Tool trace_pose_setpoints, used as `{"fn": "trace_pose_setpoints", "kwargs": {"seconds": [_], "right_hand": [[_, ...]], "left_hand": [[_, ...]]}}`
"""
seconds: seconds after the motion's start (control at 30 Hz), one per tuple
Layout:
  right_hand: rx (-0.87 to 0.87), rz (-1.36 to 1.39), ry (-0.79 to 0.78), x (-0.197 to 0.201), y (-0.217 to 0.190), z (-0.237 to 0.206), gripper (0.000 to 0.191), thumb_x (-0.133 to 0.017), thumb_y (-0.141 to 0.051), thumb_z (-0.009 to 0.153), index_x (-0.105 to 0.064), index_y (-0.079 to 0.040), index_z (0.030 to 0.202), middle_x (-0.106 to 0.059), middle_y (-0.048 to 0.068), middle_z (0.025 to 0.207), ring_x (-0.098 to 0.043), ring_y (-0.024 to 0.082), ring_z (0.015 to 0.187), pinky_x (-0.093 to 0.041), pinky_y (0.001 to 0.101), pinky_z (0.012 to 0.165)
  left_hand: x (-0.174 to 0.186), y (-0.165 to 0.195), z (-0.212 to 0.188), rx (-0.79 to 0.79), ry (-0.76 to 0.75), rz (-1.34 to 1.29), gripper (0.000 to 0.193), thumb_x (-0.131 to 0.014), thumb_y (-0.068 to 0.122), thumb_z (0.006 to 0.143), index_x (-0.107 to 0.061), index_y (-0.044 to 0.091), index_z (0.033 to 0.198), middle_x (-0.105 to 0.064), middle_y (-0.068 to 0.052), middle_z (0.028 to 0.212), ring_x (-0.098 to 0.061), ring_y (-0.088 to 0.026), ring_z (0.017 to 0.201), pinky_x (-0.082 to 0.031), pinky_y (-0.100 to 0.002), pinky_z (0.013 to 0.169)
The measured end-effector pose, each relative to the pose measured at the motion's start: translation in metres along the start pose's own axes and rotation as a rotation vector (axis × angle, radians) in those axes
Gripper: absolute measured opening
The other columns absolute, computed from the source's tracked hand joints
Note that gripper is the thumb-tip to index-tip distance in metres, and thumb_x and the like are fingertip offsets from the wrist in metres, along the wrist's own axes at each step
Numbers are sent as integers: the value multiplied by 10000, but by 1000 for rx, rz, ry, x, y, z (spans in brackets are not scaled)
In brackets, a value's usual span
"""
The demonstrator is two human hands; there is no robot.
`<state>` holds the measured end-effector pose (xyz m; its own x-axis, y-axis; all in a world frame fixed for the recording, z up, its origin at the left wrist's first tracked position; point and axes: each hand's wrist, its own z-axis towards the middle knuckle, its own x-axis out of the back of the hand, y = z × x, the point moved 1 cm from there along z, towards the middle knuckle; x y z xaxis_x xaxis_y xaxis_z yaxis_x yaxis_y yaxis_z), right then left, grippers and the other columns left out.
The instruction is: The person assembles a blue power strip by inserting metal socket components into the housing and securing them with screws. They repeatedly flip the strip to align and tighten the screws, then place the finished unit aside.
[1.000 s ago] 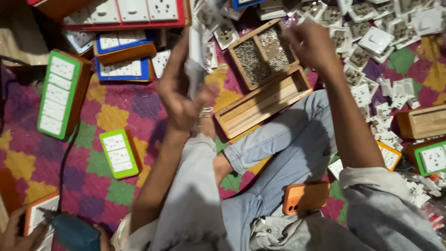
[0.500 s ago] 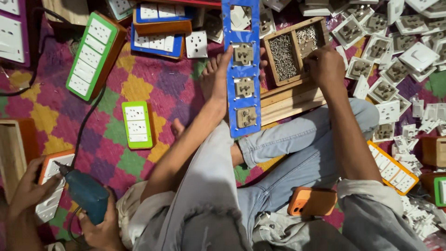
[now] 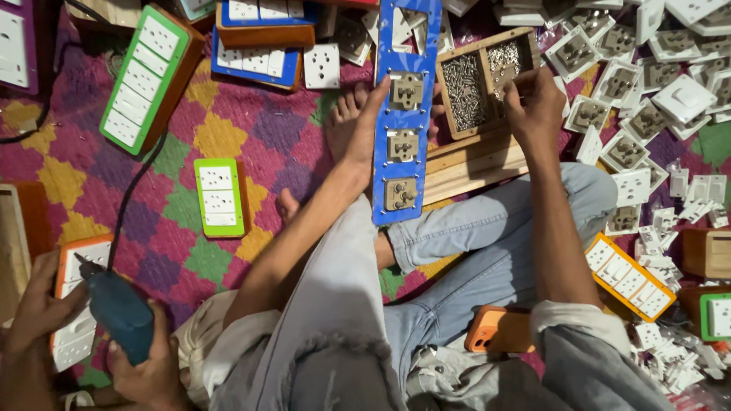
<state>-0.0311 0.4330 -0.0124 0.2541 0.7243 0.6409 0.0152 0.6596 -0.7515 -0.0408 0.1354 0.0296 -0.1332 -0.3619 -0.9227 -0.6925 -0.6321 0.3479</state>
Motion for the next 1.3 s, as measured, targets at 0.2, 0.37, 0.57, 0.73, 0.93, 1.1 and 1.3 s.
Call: {"fn": "trace_pose_setpoints", "kwargs": {"seconds": [0.2,0.37,0.57,0.73,0.93,1.1,1.3], "right_hand": [[33,-12,59,-3,3,3,93,-785,-16,969,-737,21,1039,-776,136,921,-767,172,817,-597,285,739],[-20,-100,91,0,7,0,76,-769,2,973,-762,10,1048,-757,134,886,-713,178,733,-539,317,641],[23,-126,114,-5,17,3,121,-618,105,1001,-719,45,1028,-716,155,959,-703,221,840,-563,350,703],[72,-243,28,-10,20,7,146,-597,87,1062,-693,50,958,-710,194,986,-715,266,855,-582,397,740],[69,-158,69,-7,13,0,101,-730,-11,1040,-703,56,969,-747,184,911,-736,239,795,-561,366,672],[-241,217,-50,0,8,0,116,-721,-20,1008,-769,-2,1112,-770,96,953,-707,129,784,-571,259,693],[-250,632,-57,0,-15,-8,190,-728,-20,997,-722,27,1181,-763,81,1045,-724,112,914,-606,246,823]], "left_hand": [[0,-1,-1,-7,24,26,821,-545,635,997,-530,-22,1489,-706,-139,1184,-719,-224,933,-619,-395,875],[3,0,-2,-38,36,63,818,-552,630,1015,-546,-33,1495,-715,-153,1194,-718,-214,943,-608,-358,848],[-4,-3,0,-40,2,68,803,-576,632,991,-573,-25,1451,-718,-154,1142,-737,-212,899,-639,-341,810],[-9,-1,-1,-65,52,102,790,-594,614,987,-575,-31,1442,-715,-151,1169,-734,-192,916,-645,-353,822],[-11,-1,0,-22,30,2,778,-574,592,997,-536,-30,1464,-703,-152,1223,-728,-188,1007,-642,-369,868],[-10,-1,-1,-20,12,0,784,-560,587,1021,-527,-47,1481,-690,-175,1228,-726,-202,1033,-637,-370,909],[-9,-1,-5,-35,91,96,788,-600,597,960,-529,-13,1454,-698,-141,1252,-730,-216,943,-643,-383,866]]}}
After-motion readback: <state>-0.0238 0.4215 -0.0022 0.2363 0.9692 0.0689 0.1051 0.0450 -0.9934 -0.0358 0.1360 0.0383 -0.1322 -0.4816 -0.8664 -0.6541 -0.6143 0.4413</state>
